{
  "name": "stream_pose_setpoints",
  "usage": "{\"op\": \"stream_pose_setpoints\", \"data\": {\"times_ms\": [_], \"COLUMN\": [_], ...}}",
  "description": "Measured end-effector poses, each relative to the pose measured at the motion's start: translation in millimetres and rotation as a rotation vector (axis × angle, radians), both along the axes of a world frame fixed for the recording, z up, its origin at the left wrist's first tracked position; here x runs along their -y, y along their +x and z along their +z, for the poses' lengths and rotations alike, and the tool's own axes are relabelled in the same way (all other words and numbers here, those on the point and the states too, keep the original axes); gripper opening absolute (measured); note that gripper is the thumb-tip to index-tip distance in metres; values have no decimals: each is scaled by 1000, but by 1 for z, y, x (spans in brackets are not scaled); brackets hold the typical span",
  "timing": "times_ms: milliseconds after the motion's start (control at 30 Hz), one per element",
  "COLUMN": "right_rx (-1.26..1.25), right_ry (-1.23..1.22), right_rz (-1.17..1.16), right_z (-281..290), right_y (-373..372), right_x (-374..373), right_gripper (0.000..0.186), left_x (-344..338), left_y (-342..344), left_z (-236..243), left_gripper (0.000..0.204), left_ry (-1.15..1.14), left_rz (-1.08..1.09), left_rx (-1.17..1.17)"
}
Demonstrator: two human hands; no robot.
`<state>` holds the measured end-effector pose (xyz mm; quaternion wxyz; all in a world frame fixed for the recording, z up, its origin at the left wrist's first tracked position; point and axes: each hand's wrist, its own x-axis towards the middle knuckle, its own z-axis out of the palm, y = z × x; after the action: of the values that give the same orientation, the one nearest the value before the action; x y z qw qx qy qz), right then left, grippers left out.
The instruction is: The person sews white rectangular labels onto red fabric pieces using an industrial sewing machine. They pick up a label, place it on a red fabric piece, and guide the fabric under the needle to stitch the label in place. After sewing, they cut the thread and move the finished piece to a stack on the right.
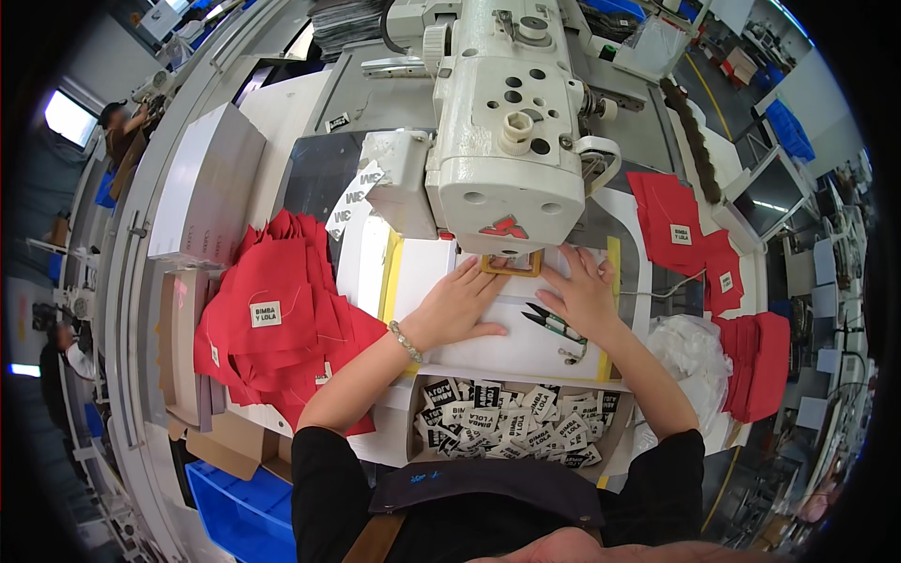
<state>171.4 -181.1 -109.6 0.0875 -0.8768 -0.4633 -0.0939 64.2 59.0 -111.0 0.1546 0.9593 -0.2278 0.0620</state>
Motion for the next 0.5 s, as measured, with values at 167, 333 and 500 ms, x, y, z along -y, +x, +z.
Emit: {"op": "stream_pose_setpoints", "data": {"times_ms": [167, 333, 500], "right_rx": [12, 18, -27], "right_ry": [19, 45, 76], "right_rz": [7, 27, 45], "right_z": [-1, -2, -3], "right_y": [0, 2, 3], "right_x": [0, 1, 2], "right_gripper": [40, 37, 32], "left_x": [-1, -8, -14], "left_y": [1, 4, 7], "left_z": [2, 5, 8], "left_gripper": [86, 83, 84], "left_ry": [-18, -6, 12], "left_rz": [-18, -60, -108], "left_rx": [-7, -81, -115]}}
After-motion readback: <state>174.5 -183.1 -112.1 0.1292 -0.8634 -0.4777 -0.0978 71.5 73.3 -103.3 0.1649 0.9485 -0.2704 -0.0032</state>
